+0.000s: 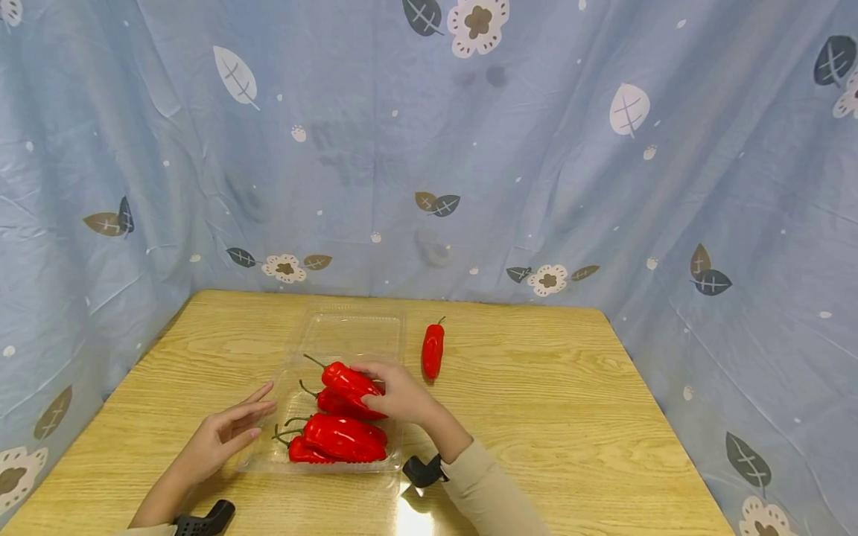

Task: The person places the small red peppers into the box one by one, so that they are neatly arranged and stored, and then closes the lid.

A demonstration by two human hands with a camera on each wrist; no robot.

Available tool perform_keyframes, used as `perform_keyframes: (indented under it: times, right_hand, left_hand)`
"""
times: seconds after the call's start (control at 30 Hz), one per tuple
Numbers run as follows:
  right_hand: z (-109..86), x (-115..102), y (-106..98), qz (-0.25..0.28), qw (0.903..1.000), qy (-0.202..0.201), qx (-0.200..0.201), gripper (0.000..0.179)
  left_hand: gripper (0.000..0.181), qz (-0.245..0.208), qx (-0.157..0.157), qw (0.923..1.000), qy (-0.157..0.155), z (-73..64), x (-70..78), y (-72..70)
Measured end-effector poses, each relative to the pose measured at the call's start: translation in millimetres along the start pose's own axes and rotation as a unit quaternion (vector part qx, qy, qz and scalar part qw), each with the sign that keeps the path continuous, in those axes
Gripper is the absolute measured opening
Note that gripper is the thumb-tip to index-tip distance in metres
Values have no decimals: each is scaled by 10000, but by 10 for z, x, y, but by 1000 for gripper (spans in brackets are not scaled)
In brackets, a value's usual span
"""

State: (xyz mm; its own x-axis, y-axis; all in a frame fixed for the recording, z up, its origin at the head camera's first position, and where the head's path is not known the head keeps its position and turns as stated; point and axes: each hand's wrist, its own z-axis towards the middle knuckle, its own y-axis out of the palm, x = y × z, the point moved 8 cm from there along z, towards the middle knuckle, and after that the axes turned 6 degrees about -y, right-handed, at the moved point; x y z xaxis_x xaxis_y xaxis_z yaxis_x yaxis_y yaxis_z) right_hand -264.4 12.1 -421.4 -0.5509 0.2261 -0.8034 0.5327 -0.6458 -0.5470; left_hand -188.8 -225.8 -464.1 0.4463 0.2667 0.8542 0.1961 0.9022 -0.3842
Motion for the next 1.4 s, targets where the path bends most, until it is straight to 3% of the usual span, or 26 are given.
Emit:
perform_keyframes:
  times: [0.4, 0.9, 1.4]
  right_hand:
    - [15, -56, 137, -875, 9948, -131, -504, 48]
    - [-2, 49, 285, -633, 9946, 44, -823, 49]
    - [8, 88, 297, -876, 9915, 305, -916, 49]
  left_hand:
    - [40, 42, 18, 10000, 51, -1, 2, -1]
    - [40, 49, 32, 10000, -2, -4, -2, 2]
    - [40, 147, 40, 9999, 6, 0, 2, 1]
